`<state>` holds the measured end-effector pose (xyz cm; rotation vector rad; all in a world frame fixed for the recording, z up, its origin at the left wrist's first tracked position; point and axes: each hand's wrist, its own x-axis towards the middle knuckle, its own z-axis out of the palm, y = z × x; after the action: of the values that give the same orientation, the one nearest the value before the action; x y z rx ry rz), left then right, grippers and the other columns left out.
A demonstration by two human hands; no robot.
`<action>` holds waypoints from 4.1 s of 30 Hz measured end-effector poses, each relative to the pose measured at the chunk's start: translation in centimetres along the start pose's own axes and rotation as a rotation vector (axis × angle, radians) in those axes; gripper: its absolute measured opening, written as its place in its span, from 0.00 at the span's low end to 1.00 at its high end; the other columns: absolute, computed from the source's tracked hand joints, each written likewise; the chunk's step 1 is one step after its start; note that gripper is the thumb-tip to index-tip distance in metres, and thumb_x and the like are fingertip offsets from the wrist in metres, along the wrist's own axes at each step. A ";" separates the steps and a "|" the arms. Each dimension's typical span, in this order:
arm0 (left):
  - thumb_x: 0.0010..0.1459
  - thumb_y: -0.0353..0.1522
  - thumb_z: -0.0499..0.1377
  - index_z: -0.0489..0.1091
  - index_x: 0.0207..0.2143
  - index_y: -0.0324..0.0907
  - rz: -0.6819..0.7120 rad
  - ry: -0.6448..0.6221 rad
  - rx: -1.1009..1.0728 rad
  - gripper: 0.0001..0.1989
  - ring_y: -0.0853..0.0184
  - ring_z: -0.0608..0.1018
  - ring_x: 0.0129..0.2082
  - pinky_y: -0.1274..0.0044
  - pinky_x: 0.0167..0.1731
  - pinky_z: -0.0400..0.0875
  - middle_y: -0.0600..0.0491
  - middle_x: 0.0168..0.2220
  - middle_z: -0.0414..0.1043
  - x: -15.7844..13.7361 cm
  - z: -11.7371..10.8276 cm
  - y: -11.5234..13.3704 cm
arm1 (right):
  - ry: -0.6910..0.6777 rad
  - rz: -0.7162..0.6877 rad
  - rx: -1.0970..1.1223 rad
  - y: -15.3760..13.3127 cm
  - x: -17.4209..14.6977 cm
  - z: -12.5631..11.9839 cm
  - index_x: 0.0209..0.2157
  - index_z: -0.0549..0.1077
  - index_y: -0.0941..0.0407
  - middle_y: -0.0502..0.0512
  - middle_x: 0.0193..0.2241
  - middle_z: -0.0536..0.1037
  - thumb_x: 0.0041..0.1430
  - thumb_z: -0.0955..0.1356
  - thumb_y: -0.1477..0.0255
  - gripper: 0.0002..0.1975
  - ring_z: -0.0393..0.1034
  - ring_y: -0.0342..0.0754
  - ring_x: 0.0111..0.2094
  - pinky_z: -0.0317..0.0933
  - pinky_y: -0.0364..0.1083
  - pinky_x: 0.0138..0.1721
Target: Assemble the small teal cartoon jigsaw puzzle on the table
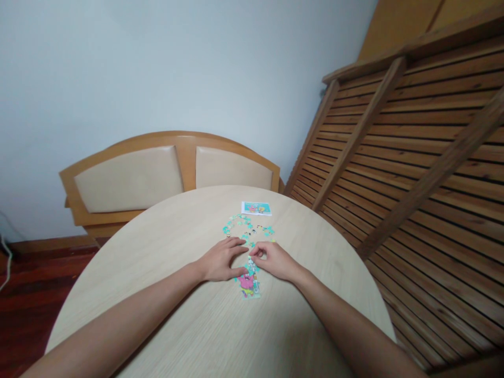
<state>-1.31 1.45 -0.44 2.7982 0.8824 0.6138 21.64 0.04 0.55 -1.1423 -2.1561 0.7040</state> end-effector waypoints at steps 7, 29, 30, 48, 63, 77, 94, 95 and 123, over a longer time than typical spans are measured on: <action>0.58 0.49 0.62 0.68 0.58 0.41 -0.001 -0.008 0.007 0.31 0.51 0.68 0.60 0.61 0.60 0.61 0.40 0.60 0.66 0.0 0.0 -0.1 | -0.009 -0.045 -0.046 0.4 0.0 0.1 0.33 0.79 0.56 0.52 0.32 0.81 0.55 0.69 0.77 0.05 0.74 0.46 0.35 0.64 0.43 0.39; 0.59 0.51 0.61 0.70 0.56 0.39 -0.012 -0.002 0.012 0.31 0.51 0.68 0.60 0.60 0.59 0.63 0.39 0.59 0.67 0.0 -0.2 0.1 | 0.096 -0.031 -0.419 2.4 -0.3 -3.3 0.43 0.79 0.54 0.56 0.43 0.79 0.58 0.68 0.75 0.11 0.71 0.52 0.47 0.60 0.50 0.50; 0.59 0.51 0.61 0.70 0.56 0.39 -0.007 0.007 0.011 0.31 0.51 0.68 0.60 0.60 0.59 0.63 0.40 0.59 0.67 0.0 -0.2 0.1 | 0.091 -0.030 -0.429 2.4 -0.3 -3.2 0.44 0.79 0.54 0.57 0.43 0.79 0.59 0.69 0.74 0.11 0.70 0.52 0.47 0.60 0.50 0.51; 0.62 0.38 0.56 0.71 0.40 0.44 0.454 -0.052 0.038 0.09 0.62 0.77 0.37 0.72 0.40 0.69 0.49 0.37 0.76 0.2 -1.4 3.8 | 0.045 0.009 -0.423 2.0 -0.5 -3.7 0.36 0.77 0.52 0.54 0.40 0.78 0.60 0.71 0.66 0.06 0.68 0.52 0.47 0.56 0.52 0.51; 0.67 0.43 0.53 0.69 0.50 0.42 0.266 -0.175 0.110 0.17 0.58 0.76 0.46 0.70 0.46 0.72 0.46 0.48 0.73 -1.6 -2.4 6.8 | -0.042 0.046 -0.124 1.0 -0.5 -3.2 0.35 0.78 0.56 0.53 0.35 0.81 0.57 0.70 0.71 0.05 0.74 0.49 0.39 0.63 0.47 0.45; 0.68 0.42 0.53 0.67 0.54 0.41 0.292 -0.173 0.080 0.18 0.57 0.75 0.49 0.69 0.49 0.71 0.44 0.49 0.72 -1.5 -2.1 6.2 | -0.114 0.058 0.016 0.7 -0.7 -2.7 0.35 0.81 0.57 0.54 0.34 0.83 0.57 0.70 0.70 0.07 0.76 0.48 0.36 0.66 0.45 0.41; 0.68 0.41 0.52 0.67 0.54 0.42 0.295 -0.152 0.071 0.18 0.57 0.75 0.48 0.69 0.49 0.71 0.44 0.49 0.72 -1.5 -2.0 6.2 | -0.076 0.019 -0.144 0.4 -0.7 -2.6 0.33 0.81 0.55 0.52 0.33 0.84 0.57 0.70 0.70 0.06 0.77 0.49 0.36 0.65 0.45 0.41; 0.68 0.41 0.52 0.67 0.54 0.42 0.295 -0.150 0.068 0.18 0.57 0.75 0.48 0.69 0.49 0.71 0.44 0.49 0.72 -1.5 -2.0 6.2 | -0.072 0.010 -0.168 0.2 -0.7 -2.6 0.33 0.81 0.54 0.52 0.33 0.83 0.57 0.70 0.71 0.06 0.77 0.48 0.36 0.65 0.45 0.41; 0.68 0.42 0.52 0.68 0.52 0.41 0.301 -0.152 0.092 0.17 0.58 0.75 0.47 0.70 0.48 0.71 0.44 0.48 0.72 -1.4 -2.1 6.3 | -0.118 -0.239 -0.409 -0.3 -0.8 -3.2 0.31 0.78 0.54 0.51 0.33 0.79 0.60 0.70 0.72 0.04 0.72 0.48 0.40 0.58 0.47 0.44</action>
<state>0.01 -4.48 2.58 3.0389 0.4767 0.3978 24.08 -0.23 2.76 -1.0302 -2.5604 0.2330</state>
